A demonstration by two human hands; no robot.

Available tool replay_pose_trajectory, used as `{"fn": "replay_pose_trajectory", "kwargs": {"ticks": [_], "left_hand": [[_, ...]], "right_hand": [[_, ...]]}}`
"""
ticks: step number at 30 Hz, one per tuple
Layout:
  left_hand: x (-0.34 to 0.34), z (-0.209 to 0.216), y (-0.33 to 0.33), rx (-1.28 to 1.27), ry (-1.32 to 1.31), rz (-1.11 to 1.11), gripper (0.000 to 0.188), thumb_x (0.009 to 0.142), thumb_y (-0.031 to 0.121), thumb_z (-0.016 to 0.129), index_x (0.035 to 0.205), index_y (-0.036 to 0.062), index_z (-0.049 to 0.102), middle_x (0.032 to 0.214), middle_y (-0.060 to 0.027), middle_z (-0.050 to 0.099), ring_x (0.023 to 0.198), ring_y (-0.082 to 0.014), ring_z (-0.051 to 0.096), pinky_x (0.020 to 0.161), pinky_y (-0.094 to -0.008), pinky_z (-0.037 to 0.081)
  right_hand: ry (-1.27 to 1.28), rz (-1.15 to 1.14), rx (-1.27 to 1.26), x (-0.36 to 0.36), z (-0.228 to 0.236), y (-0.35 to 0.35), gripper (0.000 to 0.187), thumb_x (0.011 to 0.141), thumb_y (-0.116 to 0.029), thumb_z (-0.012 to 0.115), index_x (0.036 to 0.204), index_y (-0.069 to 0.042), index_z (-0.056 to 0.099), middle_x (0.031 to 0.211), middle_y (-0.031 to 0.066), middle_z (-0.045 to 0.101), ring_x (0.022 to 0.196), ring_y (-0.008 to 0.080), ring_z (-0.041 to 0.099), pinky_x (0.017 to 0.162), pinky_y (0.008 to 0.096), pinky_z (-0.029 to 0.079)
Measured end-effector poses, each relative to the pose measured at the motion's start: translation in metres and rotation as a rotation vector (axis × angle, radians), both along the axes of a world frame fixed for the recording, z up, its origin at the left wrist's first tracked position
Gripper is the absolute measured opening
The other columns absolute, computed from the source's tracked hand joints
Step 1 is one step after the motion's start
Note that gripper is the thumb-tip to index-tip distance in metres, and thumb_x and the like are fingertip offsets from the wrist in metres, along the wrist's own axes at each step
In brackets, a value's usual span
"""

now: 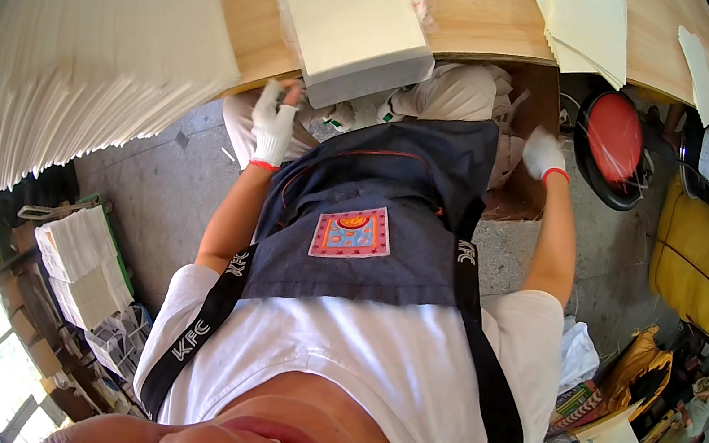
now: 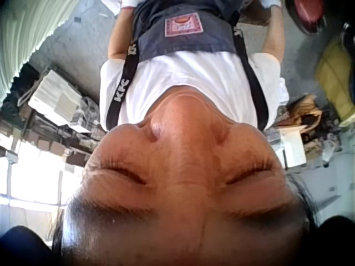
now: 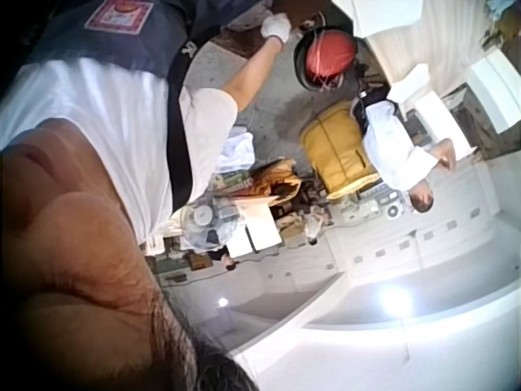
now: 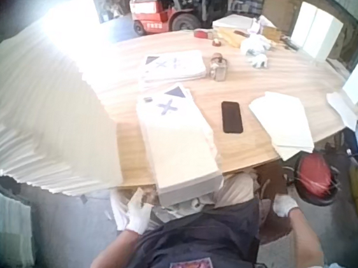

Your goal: The person repeatedly picks a stack of folded white paper sheets from the table, places them into a white plastic bag, and sets the filled bag down. The person continues this cycle, handling the paper and bags by hand.

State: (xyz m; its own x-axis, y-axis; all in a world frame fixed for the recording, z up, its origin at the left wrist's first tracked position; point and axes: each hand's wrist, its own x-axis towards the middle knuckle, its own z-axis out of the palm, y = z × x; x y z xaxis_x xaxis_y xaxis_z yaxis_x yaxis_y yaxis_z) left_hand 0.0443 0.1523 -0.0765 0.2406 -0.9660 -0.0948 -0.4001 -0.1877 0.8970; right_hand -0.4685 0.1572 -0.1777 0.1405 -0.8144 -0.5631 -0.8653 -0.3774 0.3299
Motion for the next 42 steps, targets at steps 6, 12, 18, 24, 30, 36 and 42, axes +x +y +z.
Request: {"fn": "replay_pose_trajectory", "kwargs": {"ticks": [6,12,18,24,30,36,42], "left_hand": [[-0.007,0.015,-0.024,-0.847,-0.800,-0.367,0.022,0.064,0.002,0.066,0.084,0.0094,0.064,0.096,-0.0046,0.063,0.084,-0.0259,0.057,0.068,-0.0347,0.048],[-0.008,0.021,-0.026,-0.805,-0.696,-0.410,0.012,0.064,0.009,0.069,0.074,0.0122,0.063,0.086,0.0000,0.063,0.080,-0.0200,0.059,0.066,-0.0311,0.047],[-0.019,-0.030,-0.004,-0.287,0.168,0.266,0.009,0.076,0.002,0.063,0.084,0.0013,0.058,0.069,-0.0004,0.048,0.065,-0.0112,0.047,0.060,-0.0225,0.039],[-0.022,-0.034,-0.006,-0.130,1.089,0.378,0.013,0.083,0.006,0.056,0.095,0.0057,0.051,0.076,-0.0008,0.052,0.066,-0.0096,0.050,0.052,-0.0211,0.041],[-0.022,0.062,0.003,-0.104,0.588,0.182,0.013,0.086,0.017,0.058,0.090,0.0050,0.056,0.067,0.0021,0.054,0.059,-0.0070,0.052,0.048,-0.0215,0.042],[0.010,0.224,0.027,-0.346,-0.082,-0.144,0.020,0.076,0.014,0.068,0.088,0.0007,0.059,0.063,0.0002,0.052,0.059,-0.0047,0.048,0.051,-0.0214,0.039],[0.067,0.359,0.071,-0.982,-0.451,0.124,0.022,0.076,0.015,0.066,0.090,-0.0010,0.057,0.067,-0.0022,0.055,0.057,-0.0068,0.051,0.051,-0.0210,0.041]], "right_hand": [[-1.059,-0.396,-0.396,0.136,0.126,-0.048,0.033,0.076,-0.021,0.058,0.107,-0.013,0.056,0.104,0.0130,0.060,0.096,0.0351,0.056,0.080,0.0417,0.046],[-1.150,0.400,-0.651,0.221,0.128,-0.089,0.021,0.070,-0.015,0.064,0.088,-0.009,0.057,0.081,0.0079,0.060,0.080,0.0268,0.058,0.073,0.0361,0.046],[-1.718,-0.664,-0.381,0.259,0.079,-0.062,0.016,0.078,-0.014,0.062,0.076,-0.004,0.050,0.064,0.0056,0.054,0.056,0.0151,0.053,0.051,0.0292,0.040],[-1.783,-1.055,-0.307,0.255,0.079,-0.059,0.020,0.086,-0.024,0.055,0.081,-0.005,0.051,0.058,0.0002,0.050,0.045,0.0065,0.042,0.041,0.0251,0.033],[-1.916,-0.572,-0.181,0.261,0.081,-0.057,0.027,0.088,-0.027,0.055,0.098,-0.002,0.057,0.075,0.0014,0.060,0.062,0.0121,0.057,0.051,0.0258,0.044],[-2.315,-0.871,0.587,0.287,0.173,-0.058,0.011,0.090,-0.020,0.053,0.093,-0.010,0.054,0.062,-0.0050,0.052,0.045,0.0035,0.046,0.037,0.0180,0.033],[-2.119,-0.266,0.255,0.350,0.394,-0.088,0.032,0.086,-0.042,0.056,0.083,-0.011,0.050,0.054,-0.0048,0.041,0.041,0.0040,0.039,0.035,0.0189,0.026]]}}
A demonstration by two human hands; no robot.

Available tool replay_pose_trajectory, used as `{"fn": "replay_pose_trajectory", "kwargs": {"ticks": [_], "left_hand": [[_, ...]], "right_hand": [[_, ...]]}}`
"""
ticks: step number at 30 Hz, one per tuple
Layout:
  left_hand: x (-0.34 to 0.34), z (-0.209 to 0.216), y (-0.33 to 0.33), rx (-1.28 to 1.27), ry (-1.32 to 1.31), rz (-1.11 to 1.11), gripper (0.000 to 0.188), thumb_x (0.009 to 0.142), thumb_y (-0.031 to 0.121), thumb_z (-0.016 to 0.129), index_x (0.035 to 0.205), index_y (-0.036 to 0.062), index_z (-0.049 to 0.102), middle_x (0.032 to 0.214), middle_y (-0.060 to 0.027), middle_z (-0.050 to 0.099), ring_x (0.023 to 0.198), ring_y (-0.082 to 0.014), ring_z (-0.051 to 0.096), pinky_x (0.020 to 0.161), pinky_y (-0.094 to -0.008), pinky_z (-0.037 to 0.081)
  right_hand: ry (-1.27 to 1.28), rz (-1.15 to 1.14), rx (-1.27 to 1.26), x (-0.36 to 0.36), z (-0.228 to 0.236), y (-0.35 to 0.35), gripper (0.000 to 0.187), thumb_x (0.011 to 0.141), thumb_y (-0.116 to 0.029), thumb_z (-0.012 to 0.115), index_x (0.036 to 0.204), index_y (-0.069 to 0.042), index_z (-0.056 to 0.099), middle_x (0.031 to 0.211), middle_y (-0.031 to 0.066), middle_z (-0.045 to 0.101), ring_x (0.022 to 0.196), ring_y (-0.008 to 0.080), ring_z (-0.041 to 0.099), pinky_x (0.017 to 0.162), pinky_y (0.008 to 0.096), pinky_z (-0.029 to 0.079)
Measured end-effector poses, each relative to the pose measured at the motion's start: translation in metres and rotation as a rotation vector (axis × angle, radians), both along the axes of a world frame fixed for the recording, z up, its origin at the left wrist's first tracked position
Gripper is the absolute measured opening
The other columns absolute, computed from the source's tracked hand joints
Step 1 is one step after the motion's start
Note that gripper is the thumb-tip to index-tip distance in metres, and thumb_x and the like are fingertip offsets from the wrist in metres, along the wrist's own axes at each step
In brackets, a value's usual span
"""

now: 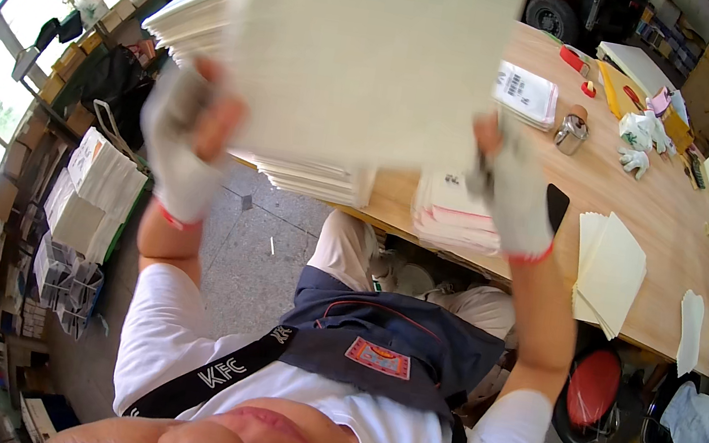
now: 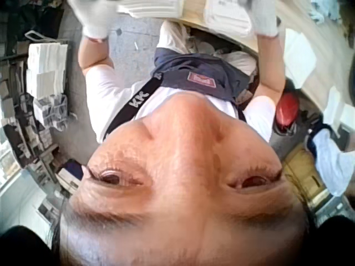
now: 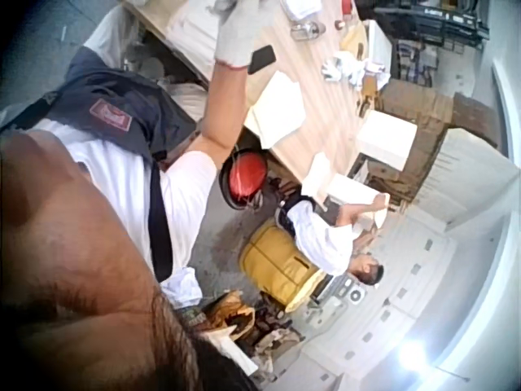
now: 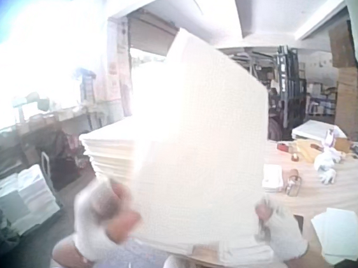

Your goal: The person repeatedly picks a stack of folded white paper sheets from the table, places them into a white plastic bag, and sets the filled bag down. The person continues this cycle, handling the paper and bags by hand.

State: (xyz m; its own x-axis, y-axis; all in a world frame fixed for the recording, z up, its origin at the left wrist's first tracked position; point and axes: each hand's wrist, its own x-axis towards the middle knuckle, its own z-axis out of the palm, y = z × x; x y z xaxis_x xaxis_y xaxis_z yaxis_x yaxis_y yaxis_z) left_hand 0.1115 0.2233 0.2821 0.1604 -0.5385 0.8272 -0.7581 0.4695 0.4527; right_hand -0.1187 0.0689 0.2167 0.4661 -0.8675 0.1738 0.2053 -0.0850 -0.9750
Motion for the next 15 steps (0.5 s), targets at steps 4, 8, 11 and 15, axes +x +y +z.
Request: {"fn": "replay_pose_trajectory", "kwargs": {"ticks": [4,8,11,15], "left_hand": [[0.074,0.081,-0.012,-0.229,0.202,-0.054,0.026,0.085,0.016,0.054,0.108,0.0041,0.058,0.095,-0.0094,0.059,0.076,-0.0119,0.058,0.061,-0.0221,0.048],[0.140,0.108,-0.018,0.325,0.020,0.675,0.046,0.084,0.039,0.048,0.110,0.0026,0.058,0.085,-0.0073,0.060,0.080,-0.0165,0.058,0.075,-0.0302,0.044],[0.181,0.083,-0.015,0.565,-0.082,0.637,0.055,0.084,0.051,0.044,0.113,0.0063,0.059,0.096,-0.0097,0.063,0.082,-0.0177,0.056,0.082,-0.0287,0.041],[0.187,-0.005,-0.007,-0.049,0.404,0.039,0.043,0.095,0.022,0.031,0.123,-0.0085,0.041,0.122,-0.0240,0.046,0.108,-0.0299,0.050,0.091,-0.0359,0.043]], "right_hand": [[-0.104,0.283,-0.171,0.085,0.092,-0.043,0.016,0.087,-0.022,0.052,0.096,-0.009,0.055,0.067,-0.0019,0.055,0.044,0.0039,0.041,0.037,0.0176,0.030],[0.106,0.302,-0.176,0.157,0.116,-0.041,0.024,0.084,-0.028,0.059,0.068,-0.011,0.054,0.053,-0.0013,0.049,0.038,0.0091,0.041,0.034,0.0233,0.032],[0.196,0.388,-0.132,0.155,0.116,-0.045,0.022,0.085,-0.027,0.058,0.070,-0.011,0.054,0.055,-0.0021,0.049,0.039,0.0080,0.040,0.035,0.0221,0.032],[-0.130,0.322,-0.031,0.106,0.075,-0.053,0.025,0.087,-0.032,0.054,0.078,-0.009,0.056,0.061,-0.0007,0.054,0.041,0.0060,0.042,0.038,0.0203,0.032]]}}
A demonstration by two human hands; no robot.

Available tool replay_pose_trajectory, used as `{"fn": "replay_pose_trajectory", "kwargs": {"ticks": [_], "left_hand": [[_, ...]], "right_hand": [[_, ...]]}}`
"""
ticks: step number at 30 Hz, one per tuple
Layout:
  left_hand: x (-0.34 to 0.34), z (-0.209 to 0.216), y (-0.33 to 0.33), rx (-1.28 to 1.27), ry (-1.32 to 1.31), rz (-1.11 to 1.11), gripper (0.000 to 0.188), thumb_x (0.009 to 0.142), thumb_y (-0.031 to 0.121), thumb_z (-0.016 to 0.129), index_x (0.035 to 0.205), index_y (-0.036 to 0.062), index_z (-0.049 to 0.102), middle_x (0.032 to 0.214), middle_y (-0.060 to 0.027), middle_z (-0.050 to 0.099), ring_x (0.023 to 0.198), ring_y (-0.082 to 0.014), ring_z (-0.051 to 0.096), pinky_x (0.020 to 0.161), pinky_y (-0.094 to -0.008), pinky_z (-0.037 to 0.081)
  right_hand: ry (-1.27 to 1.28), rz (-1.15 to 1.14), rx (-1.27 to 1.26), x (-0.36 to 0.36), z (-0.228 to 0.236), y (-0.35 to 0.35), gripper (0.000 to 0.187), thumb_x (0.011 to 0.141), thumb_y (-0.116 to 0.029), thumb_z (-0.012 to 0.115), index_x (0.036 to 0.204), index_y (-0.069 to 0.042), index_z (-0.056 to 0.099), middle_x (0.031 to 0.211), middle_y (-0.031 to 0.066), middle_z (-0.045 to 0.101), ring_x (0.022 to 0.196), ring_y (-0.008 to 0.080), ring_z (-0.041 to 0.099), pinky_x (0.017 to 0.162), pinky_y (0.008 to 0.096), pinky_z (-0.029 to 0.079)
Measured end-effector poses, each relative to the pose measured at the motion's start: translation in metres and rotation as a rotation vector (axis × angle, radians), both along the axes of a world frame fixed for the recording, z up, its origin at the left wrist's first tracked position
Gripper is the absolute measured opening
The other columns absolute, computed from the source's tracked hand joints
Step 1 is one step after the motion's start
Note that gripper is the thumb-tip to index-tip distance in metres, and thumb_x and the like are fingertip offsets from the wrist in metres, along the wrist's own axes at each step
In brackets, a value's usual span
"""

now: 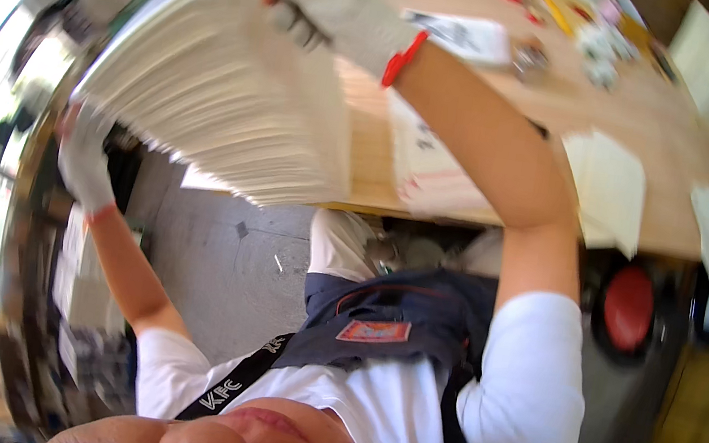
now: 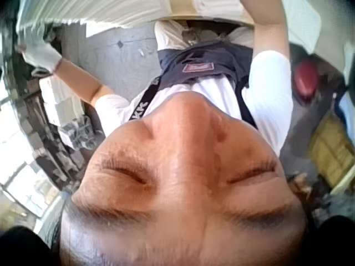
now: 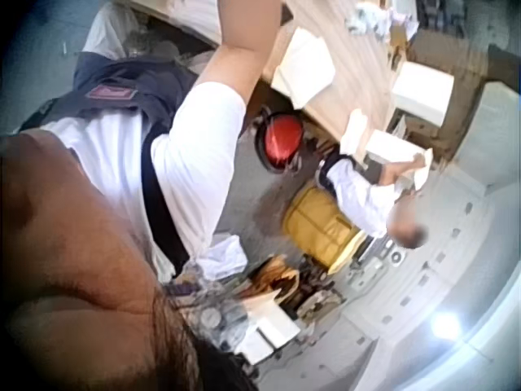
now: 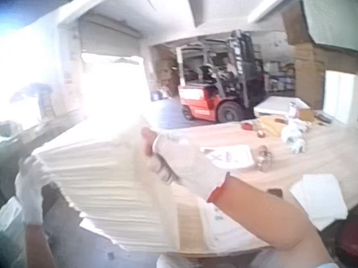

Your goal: The person repeatedly picks a stack of folded white paper sheets from the table, places them into a white plastic bag, and sets the filled bag down. The person continues this cycle, handling the paper and bags by hand.

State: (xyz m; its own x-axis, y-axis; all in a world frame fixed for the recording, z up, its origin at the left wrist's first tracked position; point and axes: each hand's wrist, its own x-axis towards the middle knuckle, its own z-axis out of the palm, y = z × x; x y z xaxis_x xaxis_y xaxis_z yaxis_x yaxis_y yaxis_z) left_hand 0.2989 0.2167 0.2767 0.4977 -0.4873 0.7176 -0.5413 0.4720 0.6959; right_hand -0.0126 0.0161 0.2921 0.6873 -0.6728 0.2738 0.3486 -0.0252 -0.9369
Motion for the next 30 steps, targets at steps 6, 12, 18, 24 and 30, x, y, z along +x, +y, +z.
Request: {"fn": "replay_pose_trajectory", "kwargs": {"ticks": [6,12,18,24,30], "left_hand": [[-0.009,-0.230,0.025,0.276,0.219,0.292,0.046,0.094,0.034,0.037,0.112,-0.0050,0.055,0.100,-0.0133,0.061,0.090,-0.0210,0.058,0.082,-0.0326,0.045],[-0.133,-0.401,0.052,0.676,0.506,-0.109,0.027,0.088,0.010,0.047,0.109,-0.0055,0.055,0.094,-0.0117,0.063,0.084,-0.0181,0.058,0.074,-0.0305,0.047],[-0.209,-0.346,-0.015,0.654,-0.399,-0.415,0.018,0.086,0.009,0.053,0.099,0.0028,0.063,0.092,-0.0120,0.064,0.084,-0.0207,0.060,0.075,-0.0292,0.046],[-0.257,-0.296,-0.092,0.540,-0.557,-0.541,0.020,0.080,0.006,0.056,0.098,0.0081,0.063,0.090,-0.0130,0.061,0.083,-0.0294,0.058,0.073,-0.0340,0.046],[-0.286,-0.295,-0.196,0.830,-1.015,-0.258,0.028,0.080,0.022,0.056,0.107,0.0156,0.055,0.107,-0.0097,0.058,0.101,-0.0263,0.055,0.081,-0.0387,0.047]], "right_hand": [[-0.030,-0.385,0.489,-0.144,-0.212,0.010,0.017,0.086,-0.025,0.055,0.080,-0.009,0.057,0.062,0.0012,0.056,0.045,0.0086,0.046,0.041,0.0226,0.036],[-0.024,-1.204,0.845,-0.346,-0.343,0.013,0.016,0.088,-0.019,0.044,0.090,-0.005,0.050,0.075,0.0091,0.058,0.048,0.0099,0.049,0.038,0.0207,0.042],[-0.042,-1.050,0.960,-0.392,-0.345,0.002,0.026,0.091,-0.024,0.040,0.100,0.000,0.046,0.088,0.0160,0.060,0.053,0.0138,0.054,0.040,0.0194,0.046],[-0.122,-1.236,0.916,-0.381,-0.341,0.000,0.020,0.091,-0.020,0.045,0.095,-0.003,0.054,0.081,0.0115,0.061,0.056,0.0153,0.057,0.042,0.0214,0.046],[-0.464,-1.152,1.031,-0.397,-0.350,0.021,0.007,0.084,-0.016,0.058,0.081,-0.010,0.056,0.073,0.0004,0.060,0.059,0.0107,0.058,0.045,0.0174,0.045]]}}
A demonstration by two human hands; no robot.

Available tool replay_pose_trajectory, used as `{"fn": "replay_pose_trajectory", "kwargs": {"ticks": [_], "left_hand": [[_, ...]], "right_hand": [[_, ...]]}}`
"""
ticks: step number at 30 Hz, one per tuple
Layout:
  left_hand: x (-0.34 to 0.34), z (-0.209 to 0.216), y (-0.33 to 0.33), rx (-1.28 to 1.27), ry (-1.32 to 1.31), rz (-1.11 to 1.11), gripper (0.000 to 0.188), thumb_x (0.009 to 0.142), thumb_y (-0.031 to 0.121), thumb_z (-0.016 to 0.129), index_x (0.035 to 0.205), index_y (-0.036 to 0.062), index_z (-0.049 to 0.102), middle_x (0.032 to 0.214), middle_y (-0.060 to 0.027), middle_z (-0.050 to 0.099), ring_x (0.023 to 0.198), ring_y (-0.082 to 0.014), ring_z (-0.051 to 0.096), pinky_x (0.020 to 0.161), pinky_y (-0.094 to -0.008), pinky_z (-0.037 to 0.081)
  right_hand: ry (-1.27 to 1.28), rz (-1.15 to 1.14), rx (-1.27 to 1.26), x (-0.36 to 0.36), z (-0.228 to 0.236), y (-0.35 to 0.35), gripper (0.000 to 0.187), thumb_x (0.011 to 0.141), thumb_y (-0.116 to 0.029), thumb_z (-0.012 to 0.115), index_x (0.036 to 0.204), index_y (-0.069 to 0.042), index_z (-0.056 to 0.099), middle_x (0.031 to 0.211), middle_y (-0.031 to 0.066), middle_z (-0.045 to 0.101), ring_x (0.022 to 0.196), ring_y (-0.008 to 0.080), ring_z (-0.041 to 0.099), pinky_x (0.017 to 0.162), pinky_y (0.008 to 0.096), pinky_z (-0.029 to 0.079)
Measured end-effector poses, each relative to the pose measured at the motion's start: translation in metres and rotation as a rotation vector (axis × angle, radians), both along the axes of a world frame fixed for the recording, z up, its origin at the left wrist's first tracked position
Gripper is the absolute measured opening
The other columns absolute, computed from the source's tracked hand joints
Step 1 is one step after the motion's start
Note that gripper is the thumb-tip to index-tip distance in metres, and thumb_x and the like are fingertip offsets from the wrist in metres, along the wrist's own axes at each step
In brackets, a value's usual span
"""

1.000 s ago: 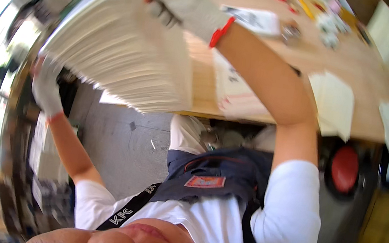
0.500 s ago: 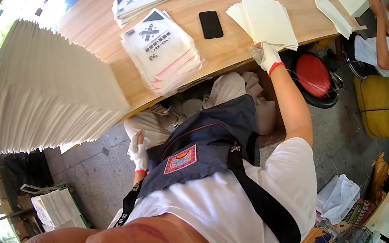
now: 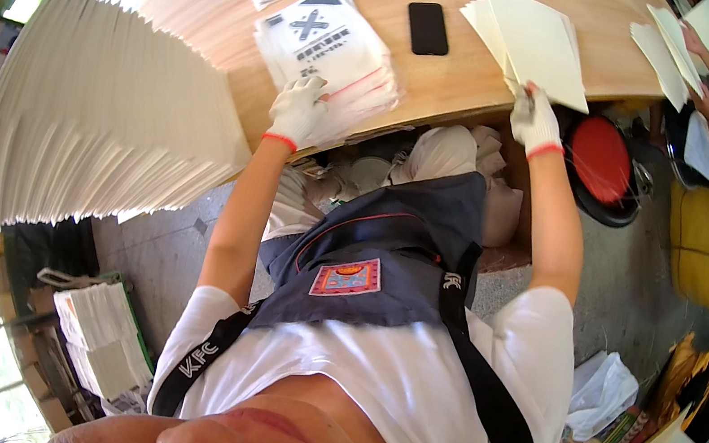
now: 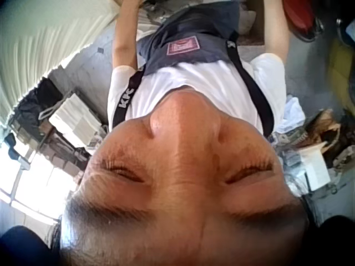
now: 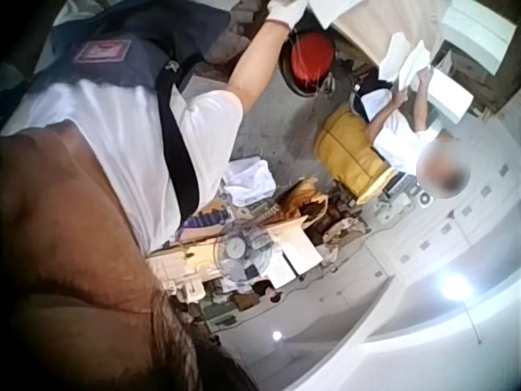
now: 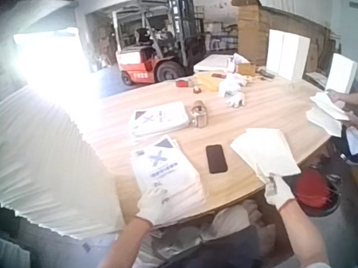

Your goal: The person repeatedly picks a stack of folded white paper sheets from the table, places them into a white plastic bag, and sets the filled bag down. The person continues this cycle, handling the paper and bags by hand.

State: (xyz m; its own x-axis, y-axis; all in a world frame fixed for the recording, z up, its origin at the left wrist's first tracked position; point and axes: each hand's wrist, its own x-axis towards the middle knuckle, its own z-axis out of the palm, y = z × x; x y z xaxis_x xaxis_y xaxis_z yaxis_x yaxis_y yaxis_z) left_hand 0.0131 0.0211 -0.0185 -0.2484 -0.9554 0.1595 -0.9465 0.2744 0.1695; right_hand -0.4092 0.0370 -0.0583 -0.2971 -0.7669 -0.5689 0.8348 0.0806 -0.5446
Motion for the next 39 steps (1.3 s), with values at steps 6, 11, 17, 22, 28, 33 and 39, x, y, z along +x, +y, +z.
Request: {"fn": "replay_pose_trajectory", "kwargs": {"ticks": [6,11,17,22,28,33,39], "left_hand": [[-0.004,-0.003,-0.023,0.077,-0.150,0.052,0.030,0.074,0.015,0.059,0.103,0.0162,0.053,0.102,-0.0100,0.057,0.096,-0.0289,0.056,0.073,-0.0424,0.049],[0.019,-0.015,-0.031,0.014,-0.043,0.053,0.027,0.070,0.010,0.056,0.096,0.0154,0.054,0.101,-0.0055,0.056,0.096,-0.0266,0.055,0.072,-0.0393,0.049],[0.033,-0.026,-0.016,-0.108,0.160,0.119,0.014,0.073,0.010,0.053,0.086,0.0145,0.056,0.095,-0.0039,0.057,0.094,-0.0249,0.055,0.074,-0.0372,0.047],[0.022,-0.007,-0.010,-0.167,0.242,0.171,0.010,0.073,0.010,0.054,0.081,0.0149,0.058,0.088,-0.0024,0.059,0.087,-0.0235,0.057,0.068,-0.0370,0.047],[0.035,-0.004,-0.004,-0.118,0.421,0.009,0.014,0.077,0.003,0.050,0.086,0.0113,0.058,0.088,-0.0041,0.058,0.071,-0.0204,0.058,0.062,-0.0316,0.046],[0.031,0.011,0.004,-0.012,0.551,-0.133,0.022,0.073,-0.005,0.048,0.088,0.0072,0.058,0.086,-0.0052,0.056,0.065,-0.0178,0.055,0.061,-0.0283,0.045],[0.034,-0.002,0.011,-0.092,0.512,-0.061,0.029,0.069,-0.005,0.049,0.092,0.0094,0.058,0.089,-0.0034,0.058,0.066,-0.0170,0.058,0.059,-0.0293,0.046]], "right_hand": [[0.204,0.242,-0.077,-0.017,-0.031,0.069,0.031,0.086,-0.040,0.053,0.101,-0.012,0.055,0.080,0.0007,0.058,0.063,0.0100,0.053,0.050,0.0228,0.042],[0.459,0.000,-0.209,-0.022,0.013,0.067,0.018,0.087,-0.015,0.050,0.104,-0.009,0.050,0.077,0.0009,0.052,0.047,0.0074,0.041,0.037,0.0184,0.029],[0.405,0.322,-0.255,0.064,0.092,0.100,0.039,0.085,-0.016,0.053,0.119,0.001,0.045,0.103,0.0093,0.060,0.080,0.0133,0.062,0.057,0.0211,0.051],[0.119,0.685,-0.240,0.094,0.023,0.101,0.040,0.082,-0.012,0.054,0.117,0.005,0.046,0.105,0.0147,0.059,0.086,0.0197,0.062,0.071,0.0289,0.052],[-0.008,0.427,-0.258,0.142,0.022,0.114,0.043,0.086,-0.011,0.053,0.126,-0.006,0.038,0.110,0.0075,0.055,0.093,0.0176,0.060,0.067,0.0253,0.054],[-0.060,0.362,-0.173,0.165,0.022,0.125,0.033,0.089,-0.011,0.050,0.121,-0.007,0.043,0.103,0.0054,0.057,0.076,0.0121,0.060,0.054,0.0220,0.051],[-0.105,0.481,-0.139,0.188,0.042,0.139,0.019,0.092,-0.019,0.047,0.107,-0.007,0.047,0.075,0.0037,0.054,0.052,0.0107,0.046,0.042,0.0224,0.033]]}}
